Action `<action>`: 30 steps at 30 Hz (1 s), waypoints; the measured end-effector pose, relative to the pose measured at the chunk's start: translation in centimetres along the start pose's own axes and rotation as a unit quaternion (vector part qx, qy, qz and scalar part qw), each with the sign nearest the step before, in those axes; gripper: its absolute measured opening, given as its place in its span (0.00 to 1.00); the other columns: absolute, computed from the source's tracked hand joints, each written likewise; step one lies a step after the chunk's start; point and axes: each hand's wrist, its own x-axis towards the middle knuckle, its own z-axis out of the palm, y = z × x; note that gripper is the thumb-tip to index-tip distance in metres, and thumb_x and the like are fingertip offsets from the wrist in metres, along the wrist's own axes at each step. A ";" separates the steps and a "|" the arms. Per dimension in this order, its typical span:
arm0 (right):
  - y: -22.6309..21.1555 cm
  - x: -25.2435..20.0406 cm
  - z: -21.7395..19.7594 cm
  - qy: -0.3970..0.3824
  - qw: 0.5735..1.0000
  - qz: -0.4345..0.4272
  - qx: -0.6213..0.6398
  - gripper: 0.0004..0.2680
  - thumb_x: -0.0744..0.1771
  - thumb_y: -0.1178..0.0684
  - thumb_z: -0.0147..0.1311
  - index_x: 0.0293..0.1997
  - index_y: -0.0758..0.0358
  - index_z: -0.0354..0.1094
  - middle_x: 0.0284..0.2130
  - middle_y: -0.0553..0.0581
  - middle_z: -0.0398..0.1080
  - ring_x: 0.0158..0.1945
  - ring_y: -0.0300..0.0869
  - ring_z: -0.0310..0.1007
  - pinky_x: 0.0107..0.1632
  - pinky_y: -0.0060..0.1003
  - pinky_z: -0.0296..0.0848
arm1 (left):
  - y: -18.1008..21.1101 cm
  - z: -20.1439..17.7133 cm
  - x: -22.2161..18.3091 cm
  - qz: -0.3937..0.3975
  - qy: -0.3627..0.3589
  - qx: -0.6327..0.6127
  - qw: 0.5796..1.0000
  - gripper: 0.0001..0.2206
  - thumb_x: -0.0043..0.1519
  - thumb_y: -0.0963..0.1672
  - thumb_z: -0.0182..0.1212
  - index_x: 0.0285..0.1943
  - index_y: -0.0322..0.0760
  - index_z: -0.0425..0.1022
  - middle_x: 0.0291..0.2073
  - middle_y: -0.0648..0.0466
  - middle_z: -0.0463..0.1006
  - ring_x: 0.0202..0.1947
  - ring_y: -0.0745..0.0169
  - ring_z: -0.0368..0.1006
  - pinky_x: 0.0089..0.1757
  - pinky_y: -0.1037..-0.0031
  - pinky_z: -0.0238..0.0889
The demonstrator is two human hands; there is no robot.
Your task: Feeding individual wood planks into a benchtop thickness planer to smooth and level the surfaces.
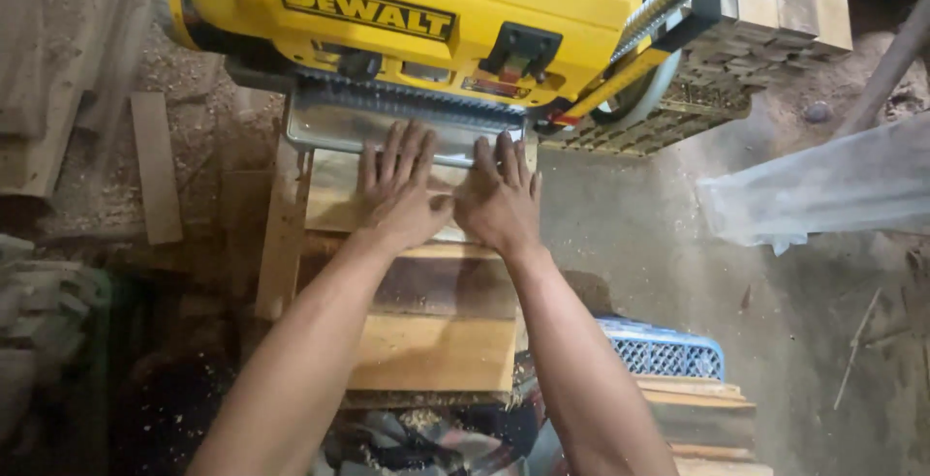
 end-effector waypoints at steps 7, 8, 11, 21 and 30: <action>1.4 -4.4 2.9 0.043 0.998 -0.013 0.050 0.27 0.68 0.39 0.34 0.80 0.43 0.37 0.79 0.55 0.32 0.80 0.54 0.26 0.75 0.65 0.30 | -0.4 0.5 -5.5 -0.017 0.043 0.039 0.998 0.41 0.63 0.62 0.46 0.80 0.39 0.50 0.80 0.48 0.47 0.80 0.48 0.36 0.71 0.44 0.24; 1.2 -4.6 2.6 0.043 0.998 -0.007 0.043 0.27 0.68 0.38 0.33 0.80 0.45 0.38 0.78 0.57 0.33 0.80 0.55 0.25 0.75 0.65 0.29 | -0.4 0.5 -5.4 -0.019 0.035 0.035 0.999 0.40 0.65 0.63 0.41 0.80 0.39 0.50 0.80 0.49 0.46 0.80 0.49 0.35 0.71 0.46 0.23; 0.3 -4.9 1.7 0.052 0.998 0.008 0.034 0.27 0.68 0.36 0.31 0.79 0.46 0.41 0.78 0.59 0.36 0.80 0.57 0.28 0.75 0.64 0.30 | -0.3 0.3 -5.0 -0.017 0.039 0.036 0.998 0.40 0.66 0.64 0.38 0.80 0.39 0.51 0.80 0.50 0.47 0.79 0.51 0.36 0.72 0.49 0.22; 1.4 -3.4 5.2 0.188 0.981 -0.026 0.036 0.29 0.66 0.36 0.37 0.77 0.54 0.49 0.74 0.66 0.49 0.76 0.65 0.43 0.70 0.66 0.51 | -0.6 1.0 -4.5 -0.014 0.090 0.056 0.994 0.37 0.64 0.62 0.47 0.76 0.40 0.60 0.78 0.51 0.54 0.78 0.51 0.44 0.72 0.50 0.26; 2.2 -3.1 6.1 0.199 0.979 -0.027 0.021 0.30 0.66 0.37 0.39 0.79 0.54 0.44 0.74 0.64 0.49 0.77 0.63 0.44 0.67 0.64 0.58 | -0.8 1.9 -4.3 -0.015 0.106 0.058 0.993 0.38 0.63 0.62 0.48 0.78 0.42 0.58 0.78 0.52 0.54 0.79 0.52 0.43 0.73 0.49 0.26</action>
